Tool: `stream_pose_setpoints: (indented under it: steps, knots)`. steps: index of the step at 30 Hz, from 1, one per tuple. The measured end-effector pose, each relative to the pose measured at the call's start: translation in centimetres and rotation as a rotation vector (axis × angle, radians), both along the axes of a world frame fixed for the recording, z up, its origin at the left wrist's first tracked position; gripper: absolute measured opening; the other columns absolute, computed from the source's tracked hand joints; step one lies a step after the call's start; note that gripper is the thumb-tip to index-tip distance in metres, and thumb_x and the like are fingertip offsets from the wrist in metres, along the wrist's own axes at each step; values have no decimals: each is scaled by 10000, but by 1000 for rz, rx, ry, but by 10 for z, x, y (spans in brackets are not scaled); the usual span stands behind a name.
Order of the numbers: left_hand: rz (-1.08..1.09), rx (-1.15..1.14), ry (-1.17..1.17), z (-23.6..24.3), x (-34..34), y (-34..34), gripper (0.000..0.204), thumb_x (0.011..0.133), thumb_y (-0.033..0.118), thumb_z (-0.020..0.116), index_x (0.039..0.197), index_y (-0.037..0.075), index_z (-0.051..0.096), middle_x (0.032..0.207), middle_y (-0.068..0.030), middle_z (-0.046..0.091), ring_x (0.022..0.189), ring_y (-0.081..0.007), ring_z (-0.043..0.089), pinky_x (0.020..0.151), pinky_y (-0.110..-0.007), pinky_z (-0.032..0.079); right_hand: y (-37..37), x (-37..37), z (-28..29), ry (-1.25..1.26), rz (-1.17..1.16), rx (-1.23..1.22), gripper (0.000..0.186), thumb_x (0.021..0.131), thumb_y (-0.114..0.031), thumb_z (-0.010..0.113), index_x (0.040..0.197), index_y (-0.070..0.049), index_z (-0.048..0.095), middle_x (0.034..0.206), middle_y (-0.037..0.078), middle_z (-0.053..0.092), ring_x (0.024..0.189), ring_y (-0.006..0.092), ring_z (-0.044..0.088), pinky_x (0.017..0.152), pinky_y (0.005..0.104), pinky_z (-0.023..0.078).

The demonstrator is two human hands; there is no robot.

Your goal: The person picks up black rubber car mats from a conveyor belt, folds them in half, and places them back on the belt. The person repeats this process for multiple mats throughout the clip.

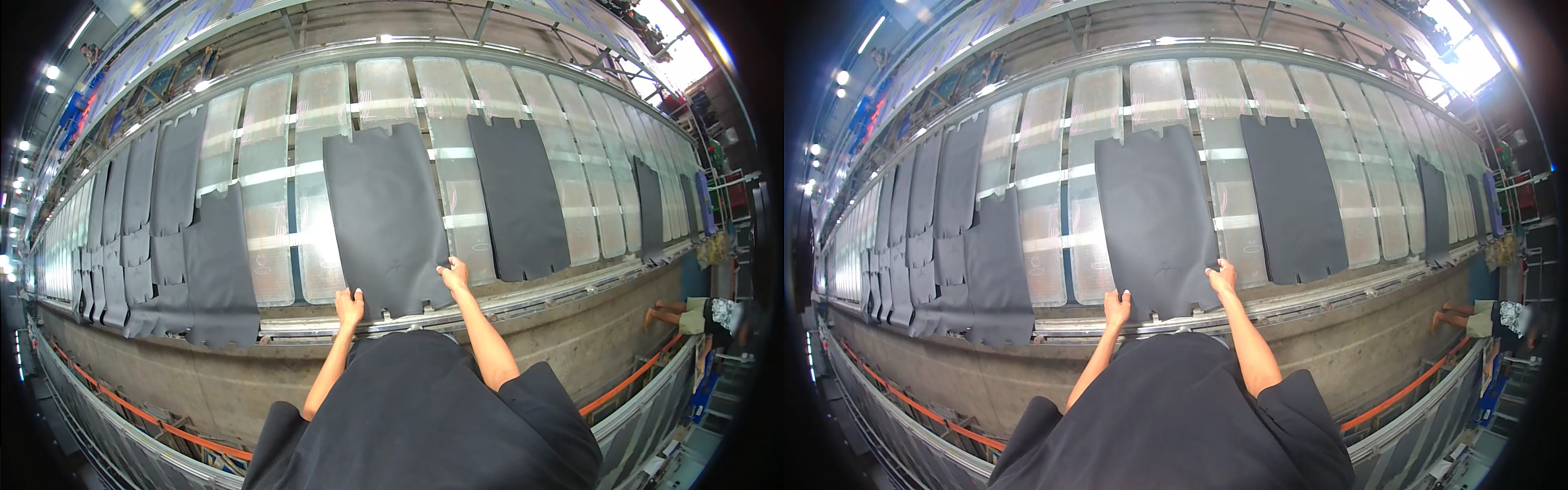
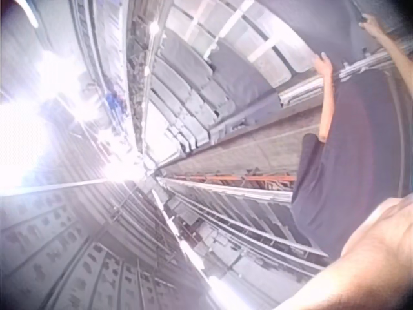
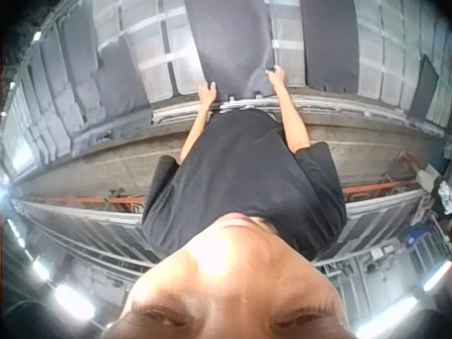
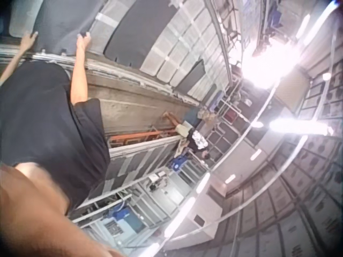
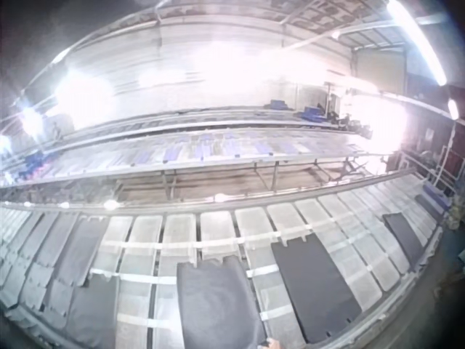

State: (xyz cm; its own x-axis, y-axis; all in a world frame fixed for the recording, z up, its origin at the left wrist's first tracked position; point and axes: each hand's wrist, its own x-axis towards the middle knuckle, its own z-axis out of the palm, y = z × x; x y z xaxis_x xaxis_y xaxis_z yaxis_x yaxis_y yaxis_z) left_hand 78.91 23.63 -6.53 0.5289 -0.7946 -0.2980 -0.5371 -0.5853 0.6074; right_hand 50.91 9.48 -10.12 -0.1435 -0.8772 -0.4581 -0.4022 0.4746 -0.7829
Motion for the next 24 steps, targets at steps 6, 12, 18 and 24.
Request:
stream_pose_setpoints:
  steps: [6,12,18,24]
  knots:
    - [151,34,-41,-1,-12,5,322,882,325,628,973,16,631,1090,-238,536,1104,-390,438,969,-510,344,-8,12,44,214,106,3,457,745,-153,762,1164,-20,640,1049,220,690,1027,323,670,874,381,519]
    - [305,-127,-127,-3,-18,8,326,841,267,695,1053,57,564,1176,-224,425,1134,-390,389,974,-519,328,17,-3,82,505,253,-90,453,770,-308,751,1152,-80,665,949,185,707,906,358,680,796,447,536]
    - [430,39,164,-16,-6,6,579,848,347,687,1208,-17,418,951,-211,592,941,-393,583,889,-465,438,43,10,85,423,295,-32,530,905,-306,563,1321,12,481,988,290,664,973,463,628,895,526,484]
    - [150,183,273,-10,14,-9,414,939,323,579,964,-87,627,857,-170,679,736,-341,647,750,-473,497,38,4,73,405,242,-24,435,905,-206,574,1270,0,459,997,289,658,1014,455,611,895,527,472]
